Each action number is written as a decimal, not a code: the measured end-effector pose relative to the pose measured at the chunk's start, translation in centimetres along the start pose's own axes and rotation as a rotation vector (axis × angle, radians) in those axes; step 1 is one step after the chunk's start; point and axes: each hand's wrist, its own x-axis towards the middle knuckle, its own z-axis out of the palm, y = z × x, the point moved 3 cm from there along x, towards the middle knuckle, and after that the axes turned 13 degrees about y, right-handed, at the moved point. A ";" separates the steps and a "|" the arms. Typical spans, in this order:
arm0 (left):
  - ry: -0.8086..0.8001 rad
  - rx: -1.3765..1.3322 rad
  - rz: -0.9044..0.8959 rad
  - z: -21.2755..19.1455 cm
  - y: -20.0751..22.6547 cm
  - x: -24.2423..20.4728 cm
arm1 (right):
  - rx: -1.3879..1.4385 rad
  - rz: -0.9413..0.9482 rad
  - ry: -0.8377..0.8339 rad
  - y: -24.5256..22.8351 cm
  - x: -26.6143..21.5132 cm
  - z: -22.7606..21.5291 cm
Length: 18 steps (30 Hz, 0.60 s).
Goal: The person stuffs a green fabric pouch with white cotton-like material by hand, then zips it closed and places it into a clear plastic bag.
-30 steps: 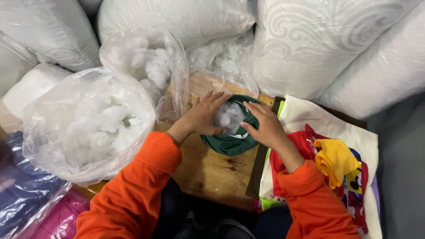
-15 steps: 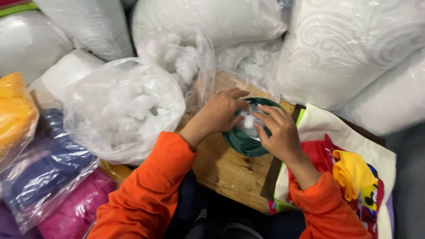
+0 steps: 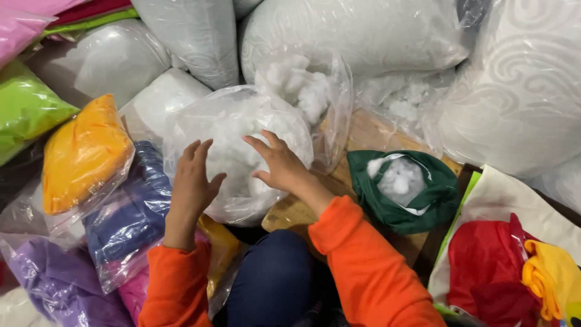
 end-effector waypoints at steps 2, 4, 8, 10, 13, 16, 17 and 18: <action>-0.110 0.041 0.000 2.1 -1.5 0.8 | -0.057 0.030 -0.018 -0.9 1.4 1.8; -0.218 0.077 -0.006 3.6 -1.9 1.6 | -0.120 0.060 -0.041 -0.7 2.8 3.6; -0.298 -0.066 -0.055 5.3 -1.4 1.7 | -0.089 0.046 -0.022 3.5 4.5 8.7; -0.287 -0.120 -0.044 5.3 -1.0 1.5 | -0.028 0.008 0.015 4.7 4.6 9.6; -0.269 -0.122 -0.010 4.6 -0.2 1.6 | 0.184 0.015 0.052 3.4 4.1 6.7; -0.044 -0.105 0.122 3.4 0.2 2.2 | 0.425 -0.142 0.226 0.6 2.9 1.4; 0.061 -0.125 0.170 2.5 1.1 2.3 | 0.490 -0.167 0.261 -0.2 2.7 -0.3; 0.165 -0.146 0.217 1.6 2.1 2.4 | 0.555 -0.193 0.296 -1.0 2.3 -2.1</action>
